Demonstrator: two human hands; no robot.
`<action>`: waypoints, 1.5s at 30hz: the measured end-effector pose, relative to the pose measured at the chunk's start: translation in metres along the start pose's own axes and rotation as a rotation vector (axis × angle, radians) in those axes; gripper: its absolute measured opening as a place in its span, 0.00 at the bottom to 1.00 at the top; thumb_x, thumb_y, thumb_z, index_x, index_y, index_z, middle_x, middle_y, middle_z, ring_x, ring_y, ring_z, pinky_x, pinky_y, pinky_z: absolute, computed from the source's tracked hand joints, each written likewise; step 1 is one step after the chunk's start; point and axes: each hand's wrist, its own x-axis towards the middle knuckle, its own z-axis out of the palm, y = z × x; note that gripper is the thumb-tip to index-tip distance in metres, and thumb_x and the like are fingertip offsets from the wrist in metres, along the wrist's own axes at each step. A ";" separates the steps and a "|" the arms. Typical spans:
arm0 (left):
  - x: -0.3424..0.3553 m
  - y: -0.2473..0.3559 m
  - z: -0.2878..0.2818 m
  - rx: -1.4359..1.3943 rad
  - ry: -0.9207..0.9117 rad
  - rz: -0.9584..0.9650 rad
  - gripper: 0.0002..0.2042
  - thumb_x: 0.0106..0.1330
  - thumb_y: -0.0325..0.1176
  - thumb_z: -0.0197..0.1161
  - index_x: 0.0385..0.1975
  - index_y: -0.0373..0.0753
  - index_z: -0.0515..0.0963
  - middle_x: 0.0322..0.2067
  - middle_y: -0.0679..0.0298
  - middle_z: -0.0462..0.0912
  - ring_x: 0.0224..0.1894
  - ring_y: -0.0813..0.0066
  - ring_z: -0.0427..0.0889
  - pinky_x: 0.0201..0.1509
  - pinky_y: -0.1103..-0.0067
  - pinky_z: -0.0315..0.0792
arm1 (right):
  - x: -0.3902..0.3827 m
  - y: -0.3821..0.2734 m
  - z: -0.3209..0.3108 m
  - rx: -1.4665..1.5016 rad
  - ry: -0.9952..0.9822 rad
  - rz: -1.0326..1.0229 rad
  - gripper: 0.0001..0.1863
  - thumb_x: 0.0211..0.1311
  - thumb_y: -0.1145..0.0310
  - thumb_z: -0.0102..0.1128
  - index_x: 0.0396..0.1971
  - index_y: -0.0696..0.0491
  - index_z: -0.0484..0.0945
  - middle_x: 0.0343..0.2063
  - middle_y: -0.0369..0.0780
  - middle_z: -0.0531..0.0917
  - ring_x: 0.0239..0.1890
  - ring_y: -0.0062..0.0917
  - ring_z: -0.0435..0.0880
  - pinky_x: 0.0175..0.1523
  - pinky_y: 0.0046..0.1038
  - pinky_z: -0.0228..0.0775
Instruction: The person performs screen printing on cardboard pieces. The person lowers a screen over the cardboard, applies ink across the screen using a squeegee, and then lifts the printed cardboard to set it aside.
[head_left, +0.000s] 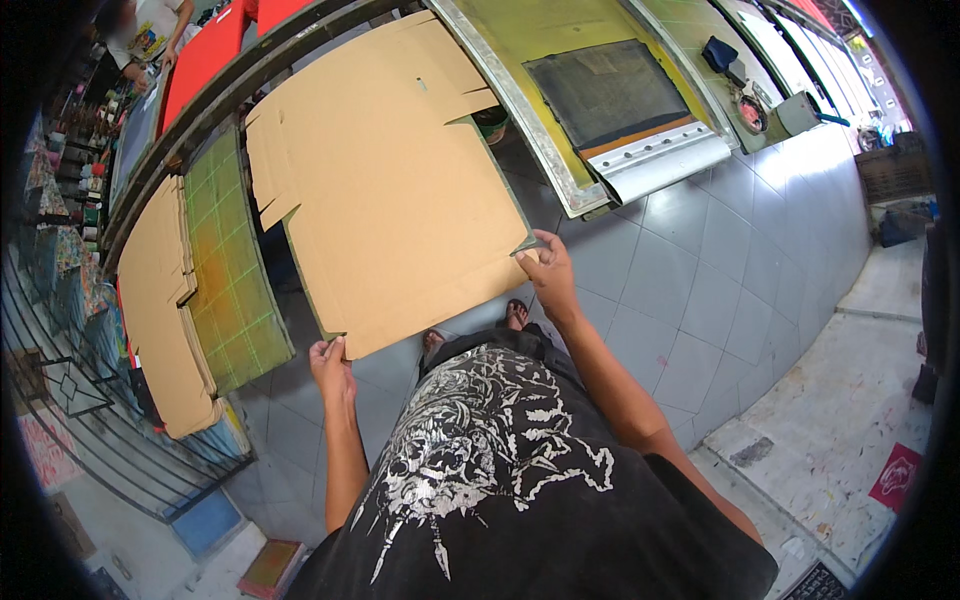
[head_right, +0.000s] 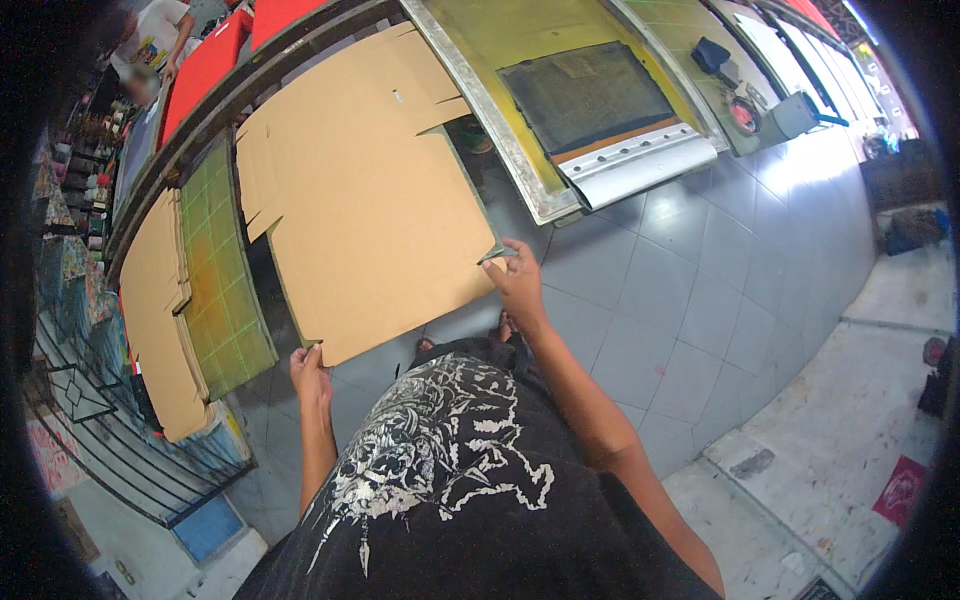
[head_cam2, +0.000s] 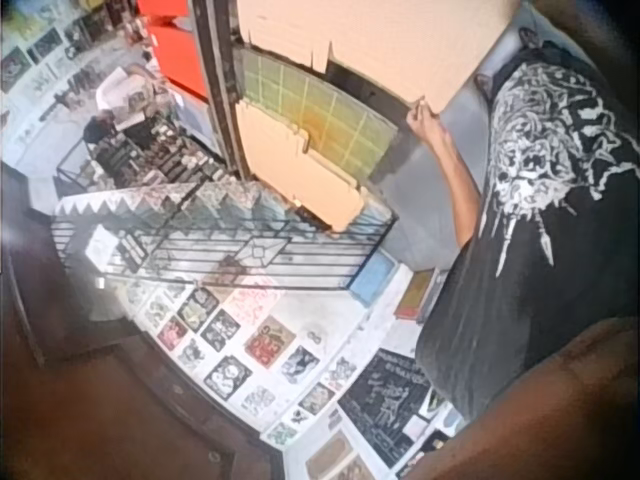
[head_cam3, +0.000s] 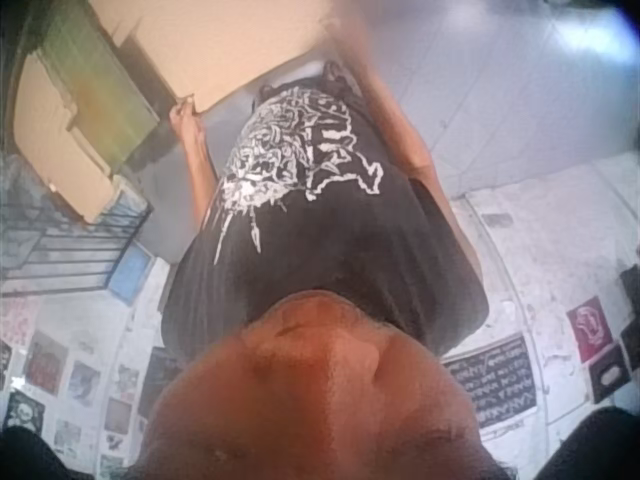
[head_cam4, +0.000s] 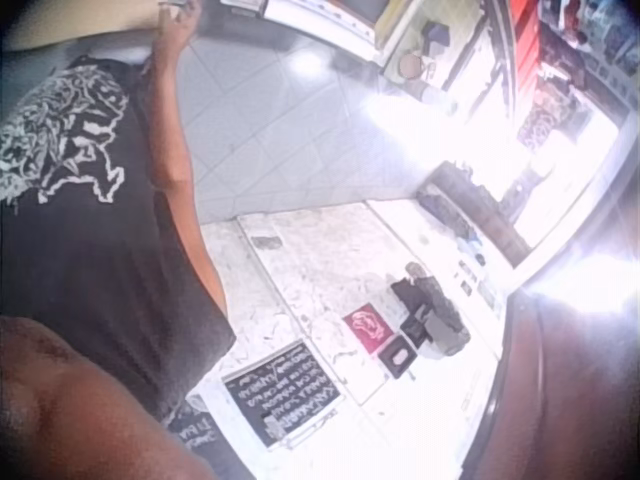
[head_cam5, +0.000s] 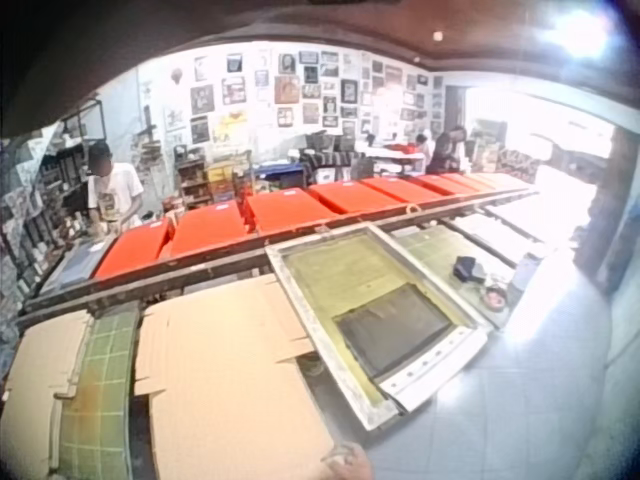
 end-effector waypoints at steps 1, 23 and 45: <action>0.000 0.001 0.001 0.005 -0.001 0.004 0.15 0.62 0.20 0.60 0.41 0.40 0.60 0.35 0.58 0.80 0.37 0.73 0.80 0.42 0.79 0.75 | 0.000 0.001 -0.001 0.005 -0.001 -0.001 0.25 0.59 0.78 0.58 0.56 0.62 0.61 0.34 0.41 0.82 0.34 0.20 0.80 0.39 0.18 0.71; 0.003 0.001 -0.003 0.009 -0.030 0.008 0.14 0.62 0.20 0.60 0.39 0.40 0.62 0.33 0.60 0.79 0.35 0.74 0.81 0.39 0.80 0.76 | 0.002 0.010 -0.004 0.011 -0.035 0.010 0.27 0.59 0.77 0.57 0.57 0.61 0.59 0.36 0.43 0.82 0.36 0.22 0.81 0.39 0.21 0.72; 0.003 0.002 -0.002 0.008 -0.038 -0.001 0.14 0.61 0.19 0.61 0.38 0.41 0.62 0.32 0.64 0.78 0.33 0.75 0.80 0.39 0.80 0.76 | 0.004 0.010 -0.005 -0.040 -0.013 0.007 0.26 0.59 0.76 0.59 0.55 0.61 0.61 0.33 0.42 0.82 0.33 0.20 0.80 0.37 0.19 0.70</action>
